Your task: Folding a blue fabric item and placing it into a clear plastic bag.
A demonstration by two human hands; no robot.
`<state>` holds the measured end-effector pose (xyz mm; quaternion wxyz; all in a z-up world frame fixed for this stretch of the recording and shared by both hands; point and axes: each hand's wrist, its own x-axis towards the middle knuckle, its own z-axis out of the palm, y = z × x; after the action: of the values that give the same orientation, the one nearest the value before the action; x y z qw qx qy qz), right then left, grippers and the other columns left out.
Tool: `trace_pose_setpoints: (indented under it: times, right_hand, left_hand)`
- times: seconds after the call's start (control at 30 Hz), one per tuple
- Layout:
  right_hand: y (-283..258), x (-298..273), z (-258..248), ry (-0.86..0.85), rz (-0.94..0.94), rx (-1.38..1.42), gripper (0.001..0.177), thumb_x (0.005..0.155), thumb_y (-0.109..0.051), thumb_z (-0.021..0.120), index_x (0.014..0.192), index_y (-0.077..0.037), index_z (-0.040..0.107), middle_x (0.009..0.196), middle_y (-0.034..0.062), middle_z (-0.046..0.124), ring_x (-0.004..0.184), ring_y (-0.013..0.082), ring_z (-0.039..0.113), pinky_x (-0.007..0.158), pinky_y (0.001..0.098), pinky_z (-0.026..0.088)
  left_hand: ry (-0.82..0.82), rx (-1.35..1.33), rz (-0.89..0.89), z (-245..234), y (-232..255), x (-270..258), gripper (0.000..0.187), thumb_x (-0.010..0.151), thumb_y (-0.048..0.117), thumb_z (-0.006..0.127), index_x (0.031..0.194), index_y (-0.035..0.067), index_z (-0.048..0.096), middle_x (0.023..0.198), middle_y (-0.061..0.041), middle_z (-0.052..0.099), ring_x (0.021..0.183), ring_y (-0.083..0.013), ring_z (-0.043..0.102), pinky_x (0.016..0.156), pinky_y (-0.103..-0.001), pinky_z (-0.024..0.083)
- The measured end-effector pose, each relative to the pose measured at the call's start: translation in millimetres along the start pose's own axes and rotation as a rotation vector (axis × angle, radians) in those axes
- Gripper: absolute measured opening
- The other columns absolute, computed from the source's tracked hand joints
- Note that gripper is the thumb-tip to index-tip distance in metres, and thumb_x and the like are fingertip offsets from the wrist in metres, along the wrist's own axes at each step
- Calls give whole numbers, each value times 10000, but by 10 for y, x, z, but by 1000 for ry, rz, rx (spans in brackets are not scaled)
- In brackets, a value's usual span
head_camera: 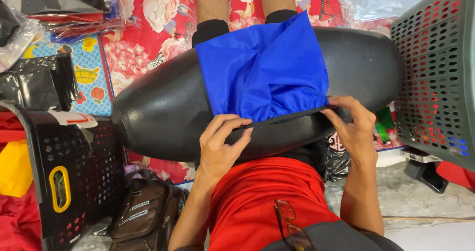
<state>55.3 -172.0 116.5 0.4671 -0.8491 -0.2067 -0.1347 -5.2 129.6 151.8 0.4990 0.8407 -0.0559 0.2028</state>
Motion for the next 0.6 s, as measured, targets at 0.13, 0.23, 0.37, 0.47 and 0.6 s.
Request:
trace_pose_setpoints:
  times: [0.13, 0.23, 0.37, 0.47, 0.6]
  right_hand:
    - [29, 94, 10, -12, -38, -1, 144, 902, 23, 841, 998, 20, 733, 932, 172, 742, 873, 351, 734, 846, 438, 575]
    - [-44, 123, -5, -39, -62, -4, 109, 901, 38, 832, 969, 13, 750, 923, 163, 748, 864, 365, 731, 833, 445, 574]
    - [-234, 73, -61, -169, 129, -22, 198, 828, 123, 773, 1018, 78, 740, 1174, 156, 705, 1016, 251, 648, 939, 340, 513]
    - [-249, 81, -64, -224, 135, -40, 224, 816, 93, 761, 1033, 38, 755, 1198, 127, 693, 1049, 242, 623, 947, 342, 491]
    - [-347, 174, -85, -242, 98, -53, 210, 814, 97, 760, 1018, 65, 724, 1131, 138, 721, 987, 248, 629, 918, 342, 496]
  left_hand:
    - [-28, 56, 44, -27, -54, -22, 227, 811, 64, 843, 995, 183, 784, 884, 47, 690, 781, -152, 681, 733, -285, 574]
    - [-50, 61, 45, -58, -12, -64, 193, 825, 74, 831, 982, 170, 774, 852, 33, 680, 743, -162, 661, 696, -294, 569]
    - [-106, 78, -78, -163, 117, -66, 201, 765, 7, 790, 956, 51, 744, 929, -33, 680, 781, -181, 606, 728, -288, 515]
    - [-131, 191, -23, -264, 52, -55, 157, 773, 72, 800, 922, 87, 756, 931, 2, 701, 760, -183, 577, 773, -302, 478]
    - [-138, 164, -46, -277, 13, -65, 164, 758, 46, 802, 914, 78, 763, 892, 2, 686, 765, -170, 550, 712, -281, 486]
